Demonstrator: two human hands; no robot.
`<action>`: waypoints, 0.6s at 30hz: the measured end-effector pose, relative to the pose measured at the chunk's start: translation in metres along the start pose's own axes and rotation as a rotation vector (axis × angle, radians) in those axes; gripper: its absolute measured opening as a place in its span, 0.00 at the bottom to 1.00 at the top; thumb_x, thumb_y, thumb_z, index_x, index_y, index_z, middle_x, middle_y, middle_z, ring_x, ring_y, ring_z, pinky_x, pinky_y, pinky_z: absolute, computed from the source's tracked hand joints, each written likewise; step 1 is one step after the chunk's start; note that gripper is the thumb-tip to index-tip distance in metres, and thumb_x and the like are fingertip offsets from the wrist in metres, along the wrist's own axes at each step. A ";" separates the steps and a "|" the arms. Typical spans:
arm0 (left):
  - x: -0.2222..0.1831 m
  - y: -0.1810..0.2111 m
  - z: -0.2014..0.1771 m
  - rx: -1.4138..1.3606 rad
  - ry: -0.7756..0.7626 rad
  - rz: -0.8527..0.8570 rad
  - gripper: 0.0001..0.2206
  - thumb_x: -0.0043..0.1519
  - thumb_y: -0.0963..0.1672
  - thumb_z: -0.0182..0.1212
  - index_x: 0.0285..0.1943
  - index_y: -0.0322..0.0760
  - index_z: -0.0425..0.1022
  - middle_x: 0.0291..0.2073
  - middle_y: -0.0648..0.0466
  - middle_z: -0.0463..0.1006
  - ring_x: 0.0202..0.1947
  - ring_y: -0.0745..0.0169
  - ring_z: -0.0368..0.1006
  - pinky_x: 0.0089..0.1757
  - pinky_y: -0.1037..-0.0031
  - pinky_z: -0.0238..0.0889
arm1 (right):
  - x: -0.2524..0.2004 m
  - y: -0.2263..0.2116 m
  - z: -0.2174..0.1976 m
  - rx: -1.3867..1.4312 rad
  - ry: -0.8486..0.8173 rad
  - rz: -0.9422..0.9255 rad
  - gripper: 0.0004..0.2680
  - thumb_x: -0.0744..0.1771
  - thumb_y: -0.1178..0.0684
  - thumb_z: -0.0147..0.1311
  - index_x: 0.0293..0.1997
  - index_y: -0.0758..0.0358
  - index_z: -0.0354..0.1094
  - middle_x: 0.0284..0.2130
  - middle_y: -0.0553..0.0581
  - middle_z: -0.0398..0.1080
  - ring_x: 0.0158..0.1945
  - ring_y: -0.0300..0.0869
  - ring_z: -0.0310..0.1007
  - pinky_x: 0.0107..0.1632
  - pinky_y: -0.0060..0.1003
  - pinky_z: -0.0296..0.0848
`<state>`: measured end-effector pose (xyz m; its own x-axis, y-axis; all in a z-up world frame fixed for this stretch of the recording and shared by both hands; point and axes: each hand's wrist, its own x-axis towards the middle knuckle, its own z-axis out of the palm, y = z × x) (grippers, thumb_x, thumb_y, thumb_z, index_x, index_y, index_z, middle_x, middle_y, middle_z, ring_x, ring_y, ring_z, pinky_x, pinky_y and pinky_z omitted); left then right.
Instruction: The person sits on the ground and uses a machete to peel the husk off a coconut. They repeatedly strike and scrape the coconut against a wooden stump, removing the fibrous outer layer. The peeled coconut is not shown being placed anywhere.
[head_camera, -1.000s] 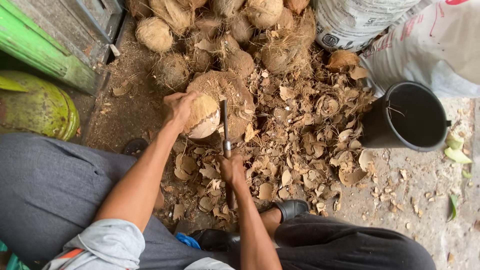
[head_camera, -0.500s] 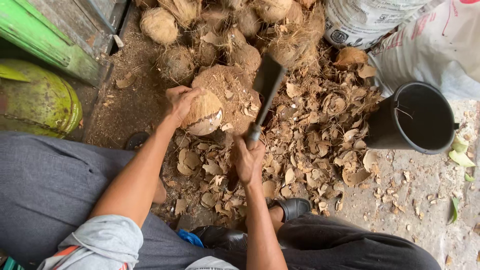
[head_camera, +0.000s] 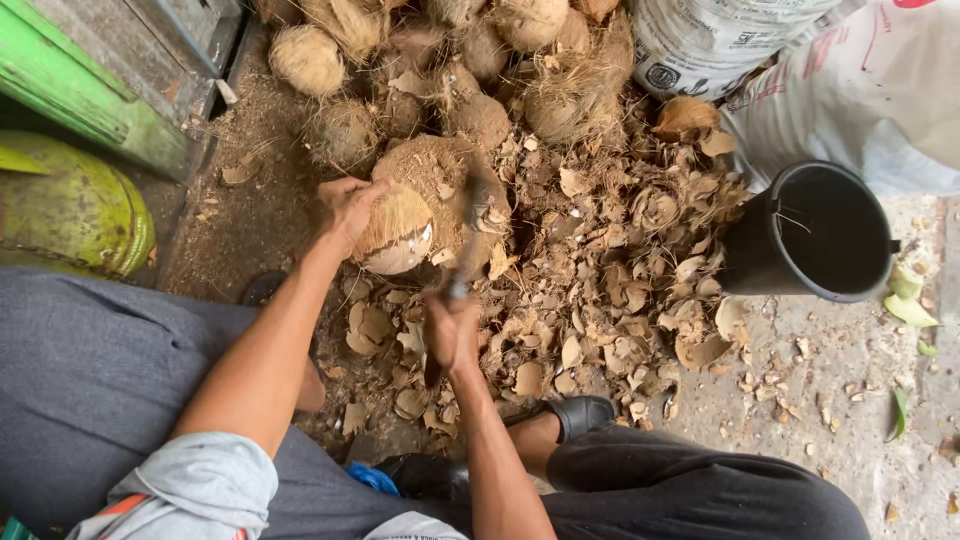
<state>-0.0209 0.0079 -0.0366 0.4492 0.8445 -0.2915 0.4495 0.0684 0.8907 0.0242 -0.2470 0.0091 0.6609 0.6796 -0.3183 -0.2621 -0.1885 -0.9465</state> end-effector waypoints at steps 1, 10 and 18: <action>-0.005 0.000 0.000 0.031 0.035 -0.055 0.16 0.51 0.56 0.73 0.31 0.45 0.83 0.33 0.53 0.82 0.36 0.55 0.77 0.43 0.57 0.73 | -0.002 0.004 0.000 -0.177 -0.028 0.249 0.08 0.70 0.52 0.53 0.32 0.59 0.64 0.17 0.49 0.63 0.14 0.34 0.55 0.15 0.32 0.57; -0.006 -0.004 -0.008 -0.216 0.082 -0.275 0.18 0.49 0.54 0.74 0.32 0.40 0.77 0.37 0.45 0.82 0.41 0.50 0.79 0.41 0.53 0.76 | -0.003 -0.016 -0.008 -0.163 -0.130 0.465 0.10 0.69 0.50 0.54 0.42 0.70 0.66 0.16 0.51 0.64 0.13 0.37 0.58 0.16 0.33 0.63; -0.019 0.008 0.036 -0.207 0.094 -0.320 0.19 0.50 0.55 0.71 0.43 0.43 0.82 0.43 0.48 0.83 0.49 0.52 0.80 0.52 0.58 0.73 | -0.026 -0.008 -0.021 -0.164 -0.050 0.337 0.12 0.70 0.49 0.54 0.30 0.62 0.59 0.16 0.49 0.61 0.14 0.36 0.57 0.16 0.33 0.62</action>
<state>0.0022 -0.0272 -0.0366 0.2345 0.8076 -0.5412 0.3861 0.4335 0.8142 0.0239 -0.2785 0.0244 0.5205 0.5932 -0.6142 -0.3402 -0.5157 -0.7863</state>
